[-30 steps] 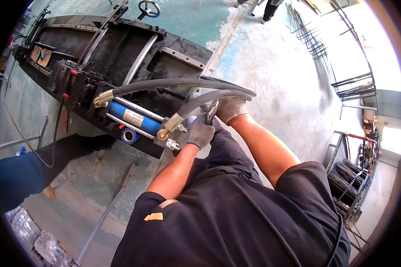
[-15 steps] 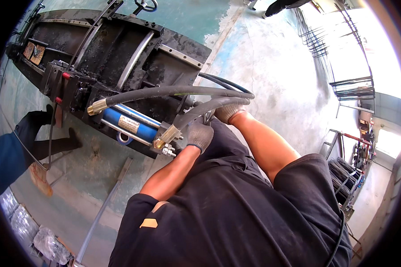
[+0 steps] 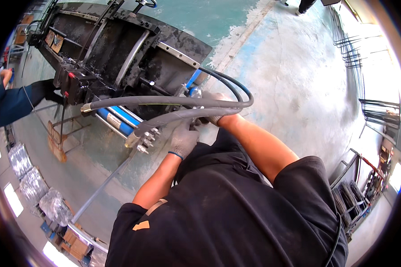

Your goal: The person operates a hydraulic pipe bender to bend metal rods into curved shapes. They load rods into the machine, activate the bending cycle, remove the finished pieces, and place them on a nearby rack. The person also moves to a second machine to bend additional rods and stacks the output.

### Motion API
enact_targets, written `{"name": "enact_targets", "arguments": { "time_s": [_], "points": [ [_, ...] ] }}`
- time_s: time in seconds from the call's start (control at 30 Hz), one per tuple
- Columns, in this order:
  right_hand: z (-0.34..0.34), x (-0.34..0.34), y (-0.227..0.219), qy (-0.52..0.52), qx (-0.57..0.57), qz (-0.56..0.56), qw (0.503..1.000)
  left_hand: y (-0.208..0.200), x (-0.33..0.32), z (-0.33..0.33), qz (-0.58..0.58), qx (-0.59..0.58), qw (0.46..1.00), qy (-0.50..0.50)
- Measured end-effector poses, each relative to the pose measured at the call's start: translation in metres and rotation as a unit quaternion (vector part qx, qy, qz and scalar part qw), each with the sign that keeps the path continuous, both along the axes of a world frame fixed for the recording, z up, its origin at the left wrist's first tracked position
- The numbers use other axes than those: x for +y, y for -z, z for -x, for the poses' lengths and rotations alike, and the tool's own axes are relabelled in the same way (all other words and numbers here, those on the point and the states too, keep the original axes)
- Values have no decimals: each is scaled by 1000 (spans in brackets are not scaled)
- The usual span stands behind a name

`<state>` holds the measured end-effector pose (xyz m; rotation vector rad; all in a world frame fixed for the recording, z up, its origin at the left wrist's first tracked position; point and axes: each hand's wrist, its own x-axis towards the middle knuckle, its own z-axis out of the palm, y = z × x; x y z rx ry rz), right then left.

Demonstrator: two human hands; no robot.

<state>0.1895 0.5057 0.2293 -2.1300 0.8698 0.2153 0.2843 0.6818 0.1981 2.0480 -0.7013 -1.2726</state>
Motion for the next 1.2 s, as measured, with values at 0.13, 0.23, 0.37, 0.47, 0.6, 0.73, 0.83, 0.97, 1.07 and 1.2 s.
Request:
{"name": "enact_targets", "arguments": {
  "time_s": [0.13, 0.23, 0.37, 0.47, 0.6, 0.73, 0.83, 0.97, 1.07, 1.2],
  "points": [
    [2, 7, 4, -34, -21, 75, 996, 6, 17, 5, 19, 253, 942, -220],
    [2, 12, 17, -26, -40, 109, 993, 13, 22, -2, 31, 351, 883, -312],
    [-4, 14, 12, -26, 2, 132, 991, 46, 9, -16, -9, 439, 849, -295],
    [-3, 14, 21, 25, 76, 101, 992, 67, -11, -27, -15, 486, 834, -262],
    [-10, 5, 17, -43, 102, 121, 986, 109, -15, -18, -30, 592, 764, -255],
    [-21, 8, -6, -71, 126, 118, 982, 66, -27, -15, -76, 531, 792, -293],
    [-25, 6, -18, -62, 150, 86, 983, 63, -28, -15, -91, 536, 789, -286],
    [-28, -1, -19, -15, 75, 18, 997, 107, -11, -3, -69, 591, 739, -315],
    [-8, 3, 29, 76, 37, 38, 996, 116, -15, 1, -76, 613, 713, -330],
    [-14, -3, 34, 100, 21, -28, 994, 124, -8, 8, -83, 627, 687, -358]
  ]
}}
